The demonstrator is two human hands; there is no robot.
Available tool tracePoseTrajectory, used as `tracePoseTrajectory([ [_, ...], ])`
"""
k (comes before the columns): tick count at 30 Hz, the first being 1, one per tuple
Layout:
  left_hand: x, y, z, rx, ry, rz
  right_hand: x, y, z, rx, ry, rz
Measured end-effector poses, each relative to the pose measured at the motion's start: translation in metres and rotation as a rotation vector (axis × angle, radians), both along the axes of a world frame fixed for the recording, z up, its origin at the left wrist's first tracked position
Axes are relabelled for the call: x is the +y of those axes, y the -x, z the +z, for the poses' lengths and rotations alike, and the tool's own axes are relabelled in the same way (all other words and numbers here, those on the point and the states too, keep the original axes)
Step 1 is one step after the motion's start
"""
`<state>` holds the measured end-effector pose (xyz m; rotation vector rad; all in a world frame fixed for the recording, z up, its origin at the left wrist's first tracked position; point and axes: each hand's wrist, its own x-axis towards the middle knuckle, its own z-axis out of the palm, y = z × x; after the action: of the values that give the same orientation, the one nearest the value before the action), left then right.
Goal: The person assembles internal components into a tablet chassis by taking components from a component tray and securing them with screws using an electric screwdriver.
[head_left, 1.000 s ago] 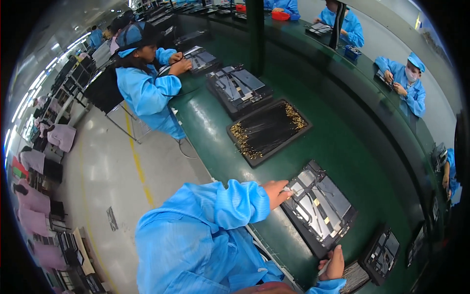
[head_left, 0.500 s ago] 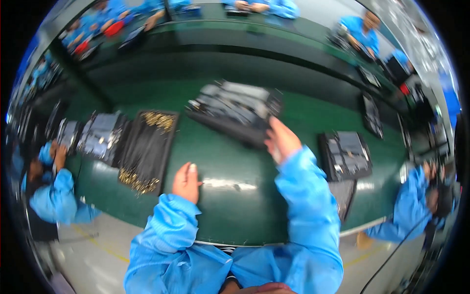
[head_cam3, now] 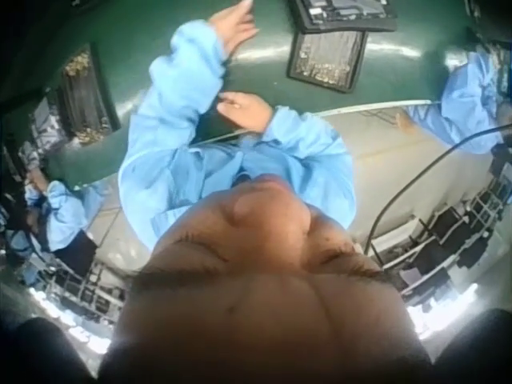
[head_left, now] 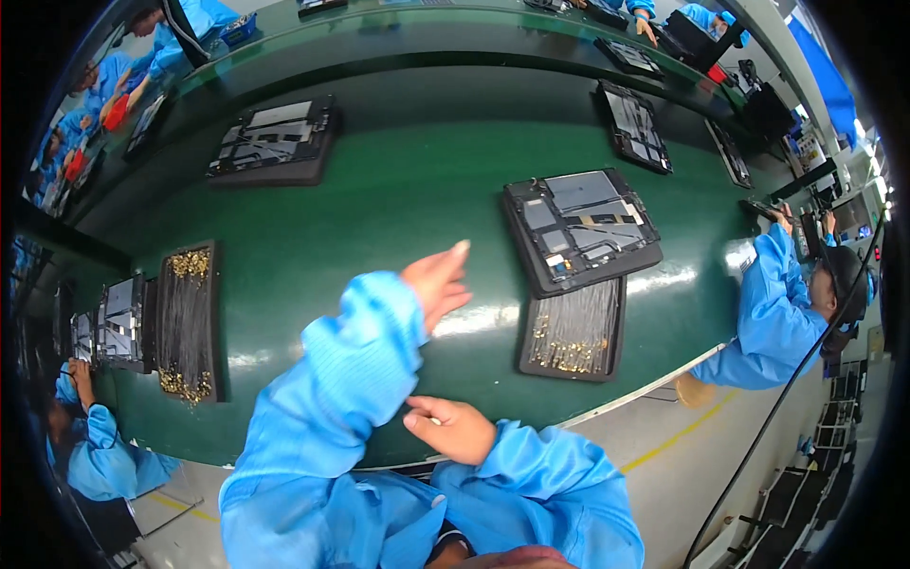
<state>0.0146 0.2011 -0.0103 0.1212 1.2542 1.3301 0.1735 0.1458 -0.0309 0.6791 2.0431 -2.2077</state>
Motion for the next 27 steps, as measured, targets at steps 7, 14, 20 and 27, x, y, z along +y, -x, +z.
tracePoseTrajectory([
  [7,0.093,-0.054,0.004,0.403,0.191,-0.255,-0.004,0.004,0.005,0.451,-0.167,0.03],
  [14,0.091,-0.059,0.042,0.436,-0.278,0.225,-0.006,-0.001,-0.011,0.252,-0.162,0.078],
  [20,-0.046,0.025,0.087,0.288,-0.477,0.359,-0.006,-0.003,0.005,0.169,-0.253,0.076],
  [27,-0.219,0.09,0.019,0.258,-0.024,0.281,-0.045,0.028,0.013,0.201,-0.198,0.485],
])
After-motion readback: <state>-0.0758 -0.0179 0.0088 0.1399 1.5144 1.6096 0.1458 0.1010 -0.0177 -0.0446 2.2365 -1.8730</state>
